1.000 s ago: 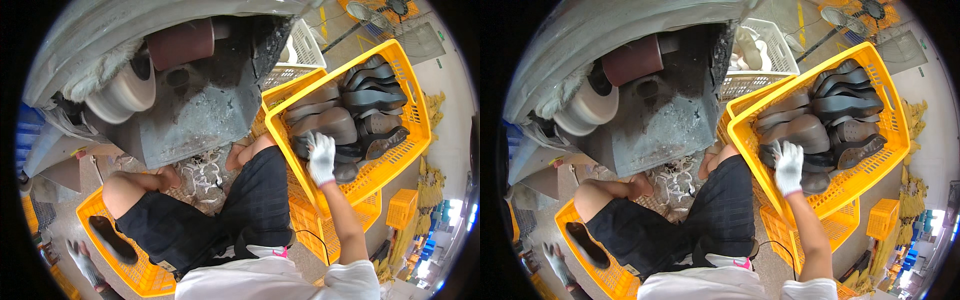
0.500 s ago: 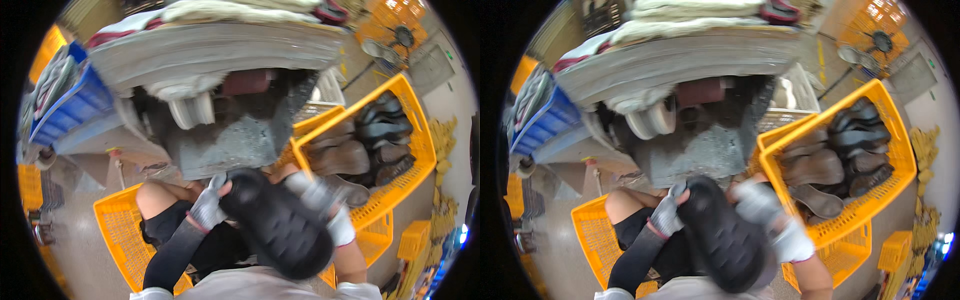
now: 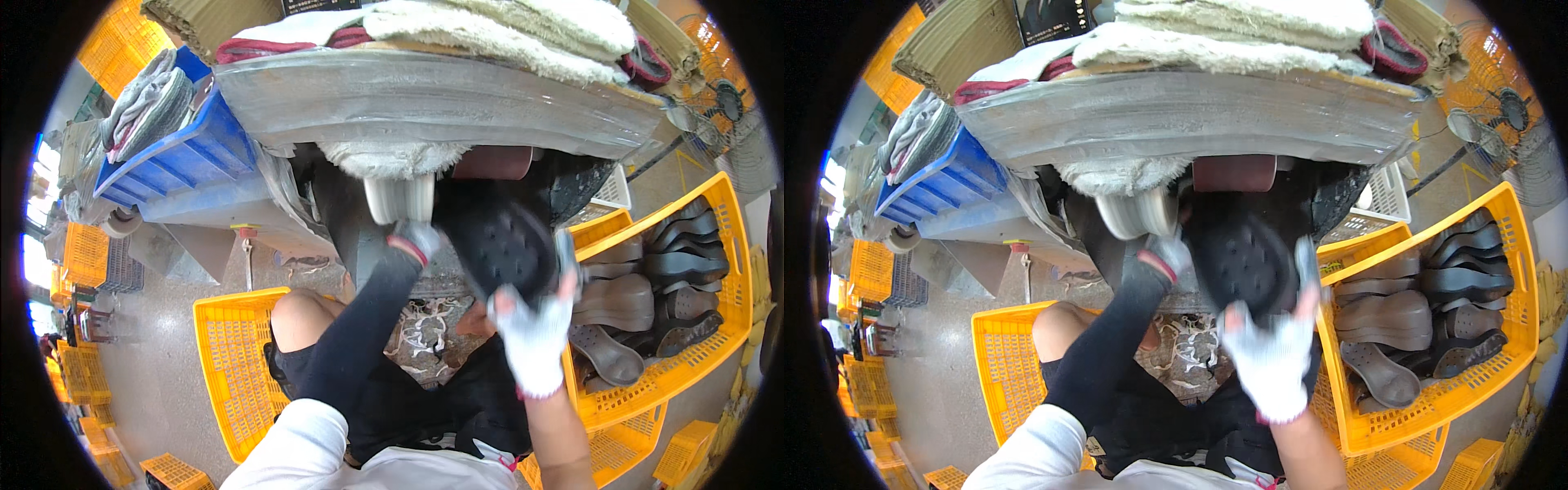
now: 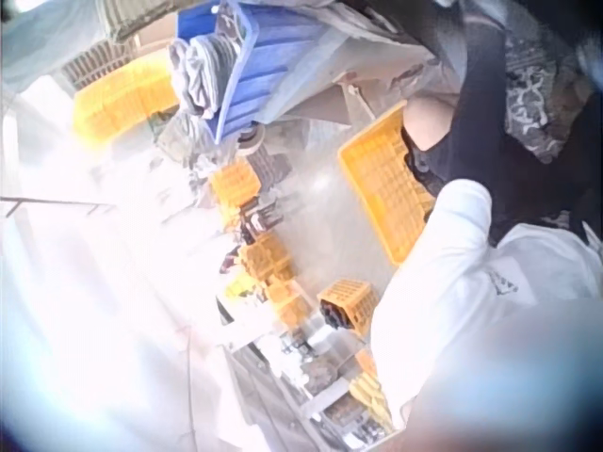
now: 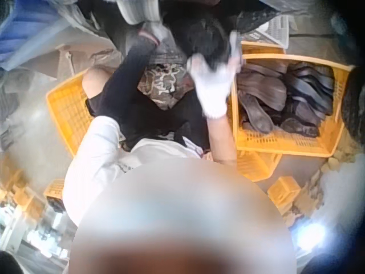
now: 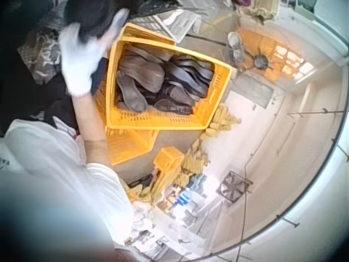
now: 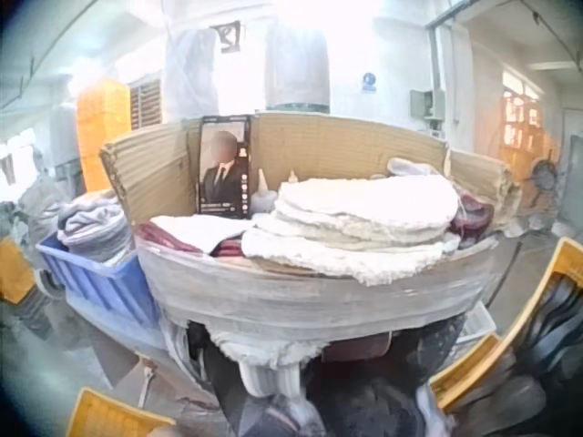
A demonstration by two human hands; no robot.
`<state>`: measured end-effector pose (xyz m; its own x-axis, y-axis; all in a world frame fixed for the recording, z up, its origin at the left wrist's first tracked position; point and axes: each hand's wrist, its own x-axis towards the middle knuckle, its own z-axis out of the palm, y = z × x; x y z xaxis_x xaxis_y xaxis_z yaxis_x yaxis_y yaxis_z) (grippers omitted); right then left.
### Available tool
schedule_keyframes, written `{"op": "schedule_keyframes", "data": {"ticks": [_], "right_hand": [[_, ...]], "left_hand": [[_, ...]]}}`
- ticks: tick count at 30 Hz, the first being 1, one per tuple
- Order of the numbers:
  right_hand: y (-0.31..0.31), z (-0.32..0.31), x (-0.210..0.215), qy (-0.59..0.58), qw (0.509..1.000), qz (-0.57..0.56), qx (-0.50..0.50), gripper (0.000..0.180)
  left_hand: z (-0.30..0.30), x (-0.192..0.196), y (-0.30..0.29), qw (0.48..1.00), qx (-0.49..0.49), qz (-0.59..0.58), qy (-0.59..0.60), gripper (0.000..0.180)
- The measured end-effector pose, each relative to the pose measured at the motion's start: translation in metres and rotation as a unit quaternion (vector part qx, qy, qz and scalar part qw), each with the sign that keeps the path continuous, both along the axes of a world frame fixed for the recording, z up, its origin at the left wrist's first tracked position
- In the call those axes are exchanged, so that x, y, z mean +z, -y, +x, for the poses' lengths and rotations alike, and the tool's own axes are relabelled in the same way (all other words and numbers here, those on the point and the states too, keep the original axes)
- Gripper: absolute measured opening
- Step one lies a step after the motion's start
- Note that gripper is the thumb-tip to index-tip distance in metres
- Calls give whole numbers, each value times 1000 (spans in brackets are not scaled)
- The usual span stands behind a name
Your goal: The person sits on the floor and uses a rotating buffing machine to polish black slip-on shoes. They pick up shoes from a yellow basket, press them against the spinning wheel, and place them into another basket. The process is repeated for multiple shoes.
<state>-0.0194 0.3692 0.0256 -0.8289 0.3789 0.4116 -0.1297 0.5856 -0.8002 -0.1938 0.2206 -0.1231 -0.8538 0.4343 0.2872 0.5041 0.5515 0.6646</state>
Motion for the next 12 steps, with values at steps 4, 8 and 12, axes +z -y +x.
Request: {"op": "schedule_keyframes", "data": {"ticks": [4, 8, 12], "right_hand": [[-4, -71, -2, 88, 927, -362, 55, 61], [-19, -109, -14, 207, 913, -351, 14, 35], [-26, -143, -63, 213, 939, -268, 40, 50]], "left_hand": [[-20, -30, 18, 996, 47, -38, 71, 42], [20, -12, 30, 888, 51, -456, 45, 44], [35, 26, 52, 993, 31, -96, 61, 56]]}}
